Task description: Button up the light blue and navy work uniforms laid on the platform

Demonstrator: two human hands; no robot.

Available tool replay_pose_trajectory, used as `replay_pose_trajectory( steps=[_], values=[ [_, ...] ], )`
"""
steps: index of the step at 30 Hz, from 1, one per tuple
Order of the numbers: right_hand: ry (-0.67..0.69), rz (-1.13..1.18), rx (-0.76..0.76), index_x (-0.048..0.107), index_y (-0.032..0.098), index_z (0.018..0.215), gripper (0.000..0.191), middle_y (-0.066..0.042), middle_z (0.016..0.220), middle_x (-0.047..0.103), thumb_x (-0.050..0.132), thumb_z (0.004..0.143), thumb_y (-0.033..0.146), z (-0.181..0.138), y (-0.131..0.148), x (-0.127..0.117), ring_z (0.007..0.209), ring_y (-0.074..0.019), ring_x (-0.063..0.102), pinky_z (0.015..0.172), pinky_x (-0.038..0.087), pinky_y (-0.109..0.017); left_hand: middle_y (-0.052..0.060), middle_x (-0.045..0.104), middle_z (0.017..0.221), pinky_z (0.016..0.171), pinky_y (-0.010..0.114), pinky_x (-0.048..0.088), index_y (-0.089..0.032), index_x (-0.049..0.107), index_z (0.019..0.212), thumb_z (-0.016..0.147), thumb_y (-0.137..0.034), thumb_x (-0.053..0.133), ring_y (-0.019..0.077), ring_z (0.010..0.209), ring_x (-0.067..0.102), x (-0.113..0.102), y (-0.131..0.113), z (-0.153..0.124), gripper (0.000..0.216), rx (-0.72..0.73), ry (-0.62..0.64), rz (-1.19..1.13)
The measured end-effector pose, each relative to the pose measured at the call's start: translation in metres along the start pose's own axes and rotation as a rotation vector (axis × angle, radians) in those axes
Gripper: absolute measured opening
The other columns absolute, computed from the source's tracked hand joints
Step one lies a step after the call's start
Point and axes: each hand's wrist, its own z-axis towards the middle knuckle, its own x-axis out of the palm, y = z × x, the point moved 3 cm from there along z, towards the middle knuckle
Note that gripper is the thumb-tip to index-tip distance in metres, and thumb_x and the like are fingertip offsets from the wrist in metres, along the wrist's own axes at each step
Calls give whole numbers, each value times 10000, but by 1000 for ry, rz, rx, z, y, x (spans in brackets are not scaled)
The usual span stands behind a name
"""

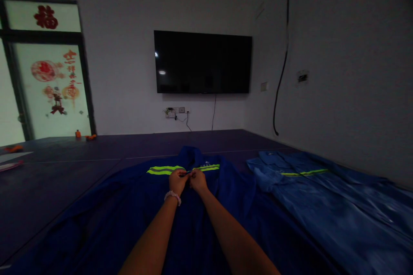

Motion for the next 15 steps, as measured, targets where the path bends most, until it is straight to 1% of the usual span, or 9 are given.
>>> replay_pose_trajectory(
  steps=[4, 9, 15],
  values=[
    [3, -20, -2, 496, 170, 668, 115, 30, 529, 531, 480, 691, 59, 0, -1, 1, 377, -85, 491, 357, 384, -169, 30, 665, 689, 671, 268, 486, -154, 637, 654, 596, -161, 628, 157, 688, 630, -1, -1, 0, 59, 19, -9, 41],
    [7, -55, -4, 536, 159, 684, 57, 3, 577, 580, 501, 717, 128, 0, -1, 1, 394, -90, 503, 365, 381, -172, 35, 668, 705, 669, 263, 491, -150, 638, 670, 621, -121, 583, 149, 684, 631, -1, -3, -1, 79, 37, -4, 63],
    [15, -94, -10, 567, 140, 679, 72, 7, 575, 598, 518, 686, 87, 1, 2, -2, 416, -74, 519, 394, 369, -140, 33, 669, 709, 663, 254, 496, -150, 641, 678, 633, -125, 565, 145, 688, 633, -2, -4, -1, 91, 47, -4, 67]
  ],
)
